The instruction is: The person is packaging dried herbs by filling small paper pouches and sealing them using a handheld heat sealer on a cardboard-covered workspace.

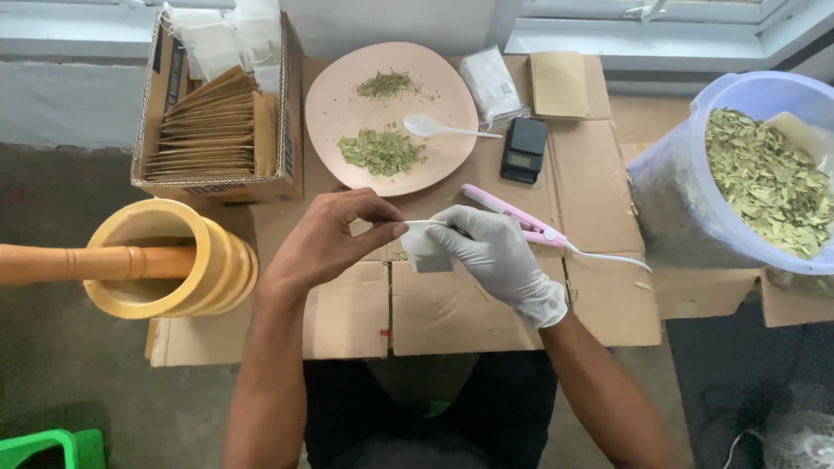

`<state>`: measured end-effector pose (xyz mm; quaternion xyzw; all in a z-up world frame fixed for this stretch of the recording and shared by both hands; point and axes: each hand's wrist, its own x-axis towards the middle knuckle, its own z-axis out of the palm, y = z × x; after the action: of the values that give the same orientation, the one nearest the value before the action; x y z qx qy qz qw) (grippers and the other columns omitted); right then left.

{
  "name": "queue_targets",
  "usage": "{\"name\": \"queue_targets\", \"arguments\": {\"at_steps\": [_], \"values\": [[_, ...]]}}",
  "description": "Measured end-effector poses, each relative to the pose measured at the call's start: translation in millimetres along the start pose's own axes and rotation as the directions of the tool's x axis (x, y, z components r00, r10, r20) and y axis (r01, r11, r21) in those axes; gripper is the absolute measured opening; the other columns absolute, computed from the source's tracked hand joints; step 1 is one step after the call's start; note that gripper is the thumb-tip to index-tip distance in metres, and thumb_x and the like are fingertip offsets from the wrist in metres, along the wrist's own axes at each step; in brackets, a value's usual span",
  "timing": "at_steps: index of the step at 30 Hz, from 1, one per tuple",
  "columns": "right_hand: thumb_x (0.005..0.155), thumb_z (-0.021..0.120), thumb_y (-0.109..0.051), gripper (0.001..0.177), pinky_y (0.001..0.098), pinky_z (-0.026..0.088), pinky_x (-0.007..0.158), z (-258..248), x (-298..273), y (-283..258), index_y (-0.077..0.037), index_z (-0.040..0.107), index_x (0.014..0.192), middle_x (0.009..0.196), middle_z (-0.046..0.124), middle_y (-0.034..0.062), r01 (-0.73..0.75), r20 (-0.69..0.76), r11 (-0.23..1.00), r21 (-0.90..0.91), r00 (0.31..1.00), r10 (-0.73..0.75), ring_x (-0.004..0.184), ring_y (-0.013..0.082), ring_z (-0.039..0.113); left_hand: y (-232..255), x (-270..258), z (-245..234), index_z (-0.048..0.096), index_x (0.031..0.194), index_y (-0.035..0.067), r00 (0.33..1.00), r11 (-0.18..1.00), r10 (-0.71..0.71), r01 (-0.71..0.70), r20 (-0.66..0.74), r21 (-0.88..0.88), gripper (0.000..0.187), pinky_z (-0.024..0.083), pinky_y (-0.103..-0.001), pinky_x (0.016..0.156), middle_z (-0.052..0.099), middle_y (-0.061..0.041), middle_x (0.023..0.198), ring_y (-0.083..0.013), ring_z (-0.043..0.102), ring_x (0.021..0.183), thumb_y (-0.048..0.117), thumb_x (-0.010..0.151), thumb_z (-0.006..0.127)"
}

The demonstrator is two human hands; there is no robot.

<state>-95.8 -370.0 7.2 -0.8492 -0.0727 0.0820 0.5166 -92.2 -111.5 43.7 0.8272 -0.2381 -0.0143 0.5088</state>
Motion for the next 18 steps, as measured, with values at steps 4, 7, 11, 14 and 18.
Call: {"name": "queue_targets", "arguments": {"at_steps": [4, 7, 11, 14, 18], "values": [[0.103, 0.084, -0.023, 0.005, 0.0345, 0.065, 0.086, 4, -4, -13, -0.022, 0.089, 0.105, 0.089, 0.086, 0.0032, 0.009, -0.007, 1.0, 0.023, 1.0, -0.009, 0.087, 0.0112, 0.077, -3, -13, -5, 0.087, 0.11, 0.011, 0.999, 0.999, -0.017, 0.016, -0.031, -0.029, 0.014, 0.065, -0.044, 0.09, 0.084, -0.01, 0.092, -0.0238, 0.082, 0.091, 0.015, 0.097, 0.088], [0.104, 0.083, -0.021, 0.006, 0.0366, 0.065, 0.086, 5, -3, -22, -0.018, 0.089, 0.106, 0.085, 0.083, 0.0062, 0.022, 0.022, 0.998, 0.061, 0.999, -0.023, 0.085, 0.0115, 0.072, 0, -21, -13, 0.088, 0.107, 0.007, 0.996, 0.996, -0.049, 0.043, -0.069, -0.081, 0.012, 0.062, -0.047, 0.093, 0.081, -0.012, 0.087, -0.0258, 0.081, 0.089, 0.013, 0.097, 0.087], [0.106, 0.081, -0.023, 0.01, 0.0377, 0.065, 0.086, 5, 0, -24, -0.018, 0.089, 0.106, 0.083, 0.083, 0.0057, 0.003, 0.025, 0.993, 0.114, 1.0, -0.005, 0.083, 0.0122, 0.071, -15, -33, -20, 0.087, 0.106, 0.012, 0.984, 0.992, -0.099, 0.087, -0.149, -0.086, 0.009, 0.062, -0.043, 0.093, 0.079, -0.007, 0.087, -0.0187, 0.078, 0.09, 0.019, 0.1, 0.087], [0.107, 0.08, -0.026, 0.011, 0.0367, 0.065, 0.086, 4, 2, -27, -0.02, 0.089, 0.107, 0.082, 0.083, 0.0055, 0.003, 0.016, 0.993, 0.114, 1.0, -0.005, 0.083, 0.0121, 0.074, -30, -39, -18, 0.087, 0.106, 0.014, 0.961, 0.98, -0.178, 0.153, -0.214, -0.127, 0.011, 0.062, -0.038, 0.093, 0.078, -0.004, 0.086, -0.0148, 0.076, 0.09, 0.024, 0.102, 0.086], [0.107, 0.08, -0.026, 0.011, 0.0367, 0.064, 0.091, 10, 2, -25, -0.02, 0.089, 0.105, 0.082, 0.082, 0.0044, -0.064, -0.016, 0.99, 0.127, 0.998, 0.066, 0.084, 0.0139, 0.075, -29, -51, 3, 0.083, 0.111, 0.015, 0.794, 0.895, -0.438, 0.34, -0.422, -0.289, 0.019, 0.055, -0.027, 0.073, 0.082, 0.0, 0.087, -0.0076, 0.062, 0.073, 0.034, 0.109, 0.08]]}}
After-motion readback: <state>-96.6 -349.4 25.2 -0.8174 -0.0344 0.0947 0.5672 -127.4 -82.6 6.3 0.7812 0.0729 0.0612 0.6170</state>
